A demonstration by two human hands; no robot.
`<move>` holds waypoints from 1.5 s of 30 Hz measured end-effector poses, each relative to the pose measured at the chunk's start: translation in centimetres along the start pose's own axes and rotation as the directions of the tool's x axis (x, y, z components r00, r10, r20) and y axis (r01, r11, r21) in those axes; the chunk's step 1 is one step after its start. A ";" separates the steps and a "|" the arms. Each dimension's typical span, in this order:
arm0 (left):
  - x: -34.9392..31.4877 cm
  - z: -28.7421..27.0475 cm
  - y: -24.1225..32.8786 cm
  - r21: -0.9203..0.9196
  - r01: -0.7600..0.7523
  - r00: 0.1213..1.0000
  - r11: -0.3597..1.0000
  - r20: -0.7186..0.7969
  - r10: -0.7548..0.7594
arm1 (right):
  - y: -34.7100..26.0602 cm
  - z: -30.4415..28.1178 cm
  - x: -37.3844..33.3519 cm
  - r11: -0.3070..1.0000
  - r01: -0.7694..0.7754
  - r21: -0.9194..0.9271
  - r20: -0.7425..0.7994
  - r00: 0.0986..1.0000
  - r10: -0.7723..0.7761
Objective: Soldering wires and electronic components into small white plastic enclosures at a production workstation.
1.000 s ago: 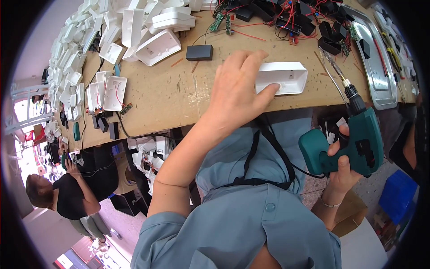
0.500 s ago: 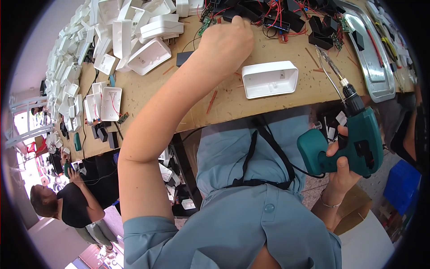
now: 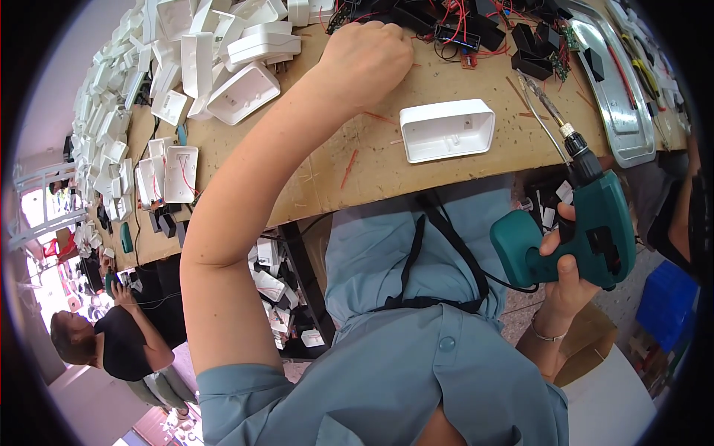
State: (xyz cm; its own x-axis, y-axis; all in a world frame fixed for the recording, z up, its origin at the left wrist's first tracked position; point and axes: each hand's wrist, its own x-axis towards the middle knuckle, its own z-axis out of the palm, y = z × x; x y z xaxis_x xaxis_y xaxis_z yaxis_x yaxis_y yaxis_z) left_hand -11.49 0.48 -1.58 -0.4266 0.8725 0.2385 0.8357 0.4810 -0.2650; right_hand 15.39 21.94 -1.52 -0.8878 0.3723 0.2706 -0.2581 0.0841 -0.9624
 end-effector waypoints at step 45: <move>-6.4 -5.5 10.1 -0.849 0.078 0.850 0.522 -0.217 -0.480 | 2.2 6.8 3.0 0.615 -0.431 0.660 0.413 0.892 0.181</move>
State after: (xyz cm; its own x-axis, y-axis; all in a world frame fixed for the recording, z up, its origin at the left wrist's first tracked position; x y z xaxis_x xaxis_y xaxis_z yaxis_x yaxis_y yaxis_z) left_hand 1.56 -0.71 -0.62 -0.6888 0.4917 0.5327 0.6968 0.2462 0.6737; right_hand 9.56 17.01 -2.69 -0.9965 -0.0347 0.0759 -0.0279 -0.7189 -0.6945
